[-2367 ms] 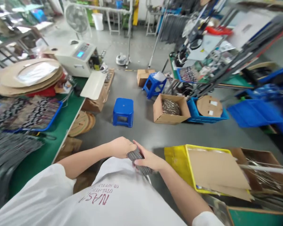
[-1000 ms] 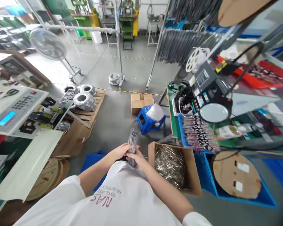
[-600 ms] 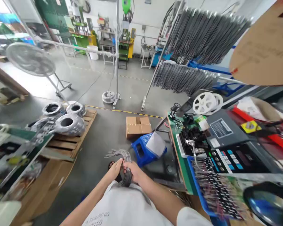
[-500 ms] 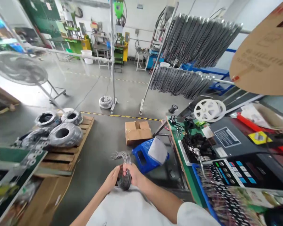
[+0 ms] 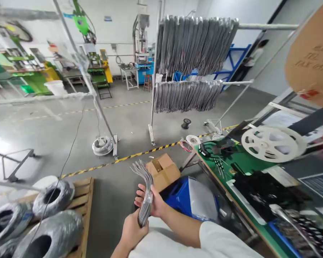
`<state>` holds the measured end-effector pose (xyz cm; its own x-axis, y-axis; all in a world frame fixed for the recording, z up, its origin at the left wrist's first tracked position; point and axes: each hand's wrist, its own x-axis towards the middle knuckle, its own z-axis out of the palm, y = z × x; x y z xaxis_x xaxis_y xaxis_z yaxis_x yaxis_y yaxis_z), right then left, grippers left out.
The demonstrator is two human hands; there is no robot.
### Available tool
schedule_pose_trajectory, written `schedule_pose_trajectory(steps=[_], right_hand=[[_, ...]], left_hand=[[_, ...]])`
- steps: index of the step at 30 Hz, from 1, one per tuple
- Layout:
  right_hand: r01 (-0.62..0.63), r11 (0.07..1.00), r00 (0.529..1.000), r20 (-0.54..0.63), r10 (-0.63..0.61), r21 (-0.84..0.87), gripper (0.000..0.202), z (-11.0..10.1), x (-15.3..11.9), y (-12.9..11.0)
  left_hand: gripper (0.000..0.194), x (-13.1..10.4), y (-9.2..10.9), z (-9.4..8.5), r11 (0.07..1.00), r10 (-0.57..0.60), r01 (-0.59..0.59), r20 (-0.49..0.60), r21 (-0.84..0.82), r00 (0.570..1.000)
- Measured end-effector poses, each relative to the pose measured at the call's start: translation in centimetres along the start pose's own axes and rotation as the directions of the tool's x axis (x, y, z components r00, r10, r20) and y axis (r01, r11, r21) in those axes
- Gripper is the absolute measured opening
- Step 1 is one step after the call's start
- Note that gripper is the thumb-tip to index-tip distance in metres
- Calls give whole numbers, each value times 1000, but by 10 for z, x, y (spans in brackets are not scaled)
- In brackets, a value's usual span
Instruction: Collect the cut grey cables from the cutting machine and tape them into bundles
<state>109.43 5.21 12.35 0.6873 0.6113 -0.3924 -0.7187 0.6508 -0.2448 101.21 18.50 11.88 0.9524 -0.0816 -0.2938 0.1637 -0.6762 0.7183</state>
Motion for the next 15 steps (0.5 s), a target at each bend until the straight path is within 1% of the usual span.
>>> schedule_pose_trajectory(steps=[1,3,4,6,8,11,13,15], right_hand=[[-6,993,998,-55,12,122,34,0,29,-9],[55,956,986,-169,-5,289,21,6,86,-27],[101,939,977,-213,-31,328,18,11,112,-38],[191,918,955,-283,-92,347,18,24,155,-60],[277,901,925,-345,-157,334,22,38,187,-82],[402,873,867,-422,-265,277,25,53,222,-115],[462,858,837,-429,-339,223,25,60,243,-138],[509,843,814,-417,-405,175,24,64,266,-163]], left_hand=[[21,28,-6,-16,999,-5,3,48,42,999],[22,85,-17,-48,994,-22,9,116,113,993],[21,112,-21,-63,991,-26,7,137,137,990],[19,162,-24,-89,989,-11,-15,173,149,985],[19,206,-22,-107,992,6,-33,214,124,977],[24,266,-14,-125,998,48,-59,295,28,954],[30,305,-10,-138,995,84,-57,383,-82,920],[39,347,-7,-154,982,98,-1,499,-191,861]])
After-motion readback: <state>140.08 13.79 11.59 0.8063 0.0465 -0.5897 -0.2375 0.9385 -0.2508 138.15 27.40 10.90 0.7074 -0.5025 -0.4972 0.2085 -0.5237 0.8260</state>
